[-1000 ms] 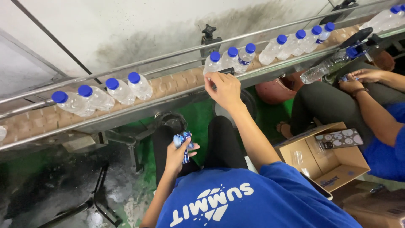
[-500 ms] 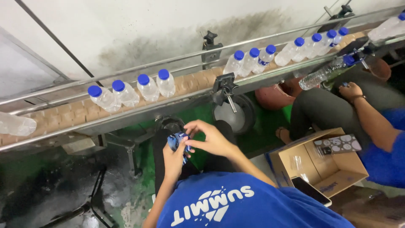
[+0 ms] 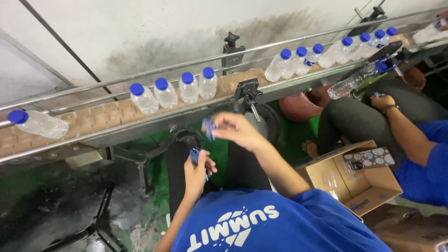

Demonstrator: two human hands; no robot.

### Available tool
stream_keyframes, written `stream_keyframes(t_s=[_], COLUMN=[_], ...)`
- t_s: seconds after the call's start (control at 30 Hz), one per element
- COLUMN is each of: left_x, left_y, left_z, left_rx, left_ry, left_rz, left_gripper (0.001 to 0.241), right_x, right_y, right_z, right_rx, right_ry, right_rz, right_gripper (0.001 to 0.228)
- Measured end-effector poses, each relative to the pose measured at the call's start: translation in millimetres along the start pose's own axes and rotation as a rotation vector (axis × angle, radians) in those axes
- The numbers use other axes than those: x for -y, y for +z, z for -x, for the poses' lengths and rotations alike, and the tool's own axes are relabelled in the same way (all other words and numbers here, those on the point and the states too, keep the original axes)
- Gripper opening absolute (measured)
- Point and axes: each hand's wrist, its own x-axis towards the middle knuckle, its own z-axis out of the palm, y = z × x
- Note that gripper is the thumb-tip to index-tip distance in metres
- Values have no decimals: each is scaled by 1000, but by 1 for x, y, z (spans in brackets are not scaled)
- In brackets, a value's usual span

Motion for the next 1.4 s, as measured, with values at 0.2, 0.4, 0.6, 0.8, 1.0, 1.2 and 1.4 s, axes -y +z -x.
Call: stream_keyframes(t_s=[0.2, 0.4, 0.6, 0.8, 1.0, 1.2, 1.4], left_x=[2, -25, -28, -16, -11, -21, -26], left_y=[-5, -7, -9, 3, 3, -5, 2], left_z=[18, 30, 29, 22, 23, 22, 20], left_rx=[38, -21, 0, 85, 131, 91, 83], left_ry=[-19, -82, -185, -162, -225, -262, -258], left_rz=[-75, -121, -192, -200, -171, -214, -240], left_gripper=[40, 41, 42, 38, 33, 38, 36], right_x=[6, 7, 16, -2, 19, 36, 40], right_y=[-59, -74, -88, -107, -119, -125, -154], right_z=[-98, -138, -154, -170, -150, -152, -146], right_rx=[-40, 93, 311, 409, 315, 271, 249], right_ry=[-369, -373, 97, 328, 430, 584, 645], right_rz=[690, 1370, 1424, 1414, 1249, 1261, 1267], right_gripper=[17, 32, 44, 65, 59, 61, 62])
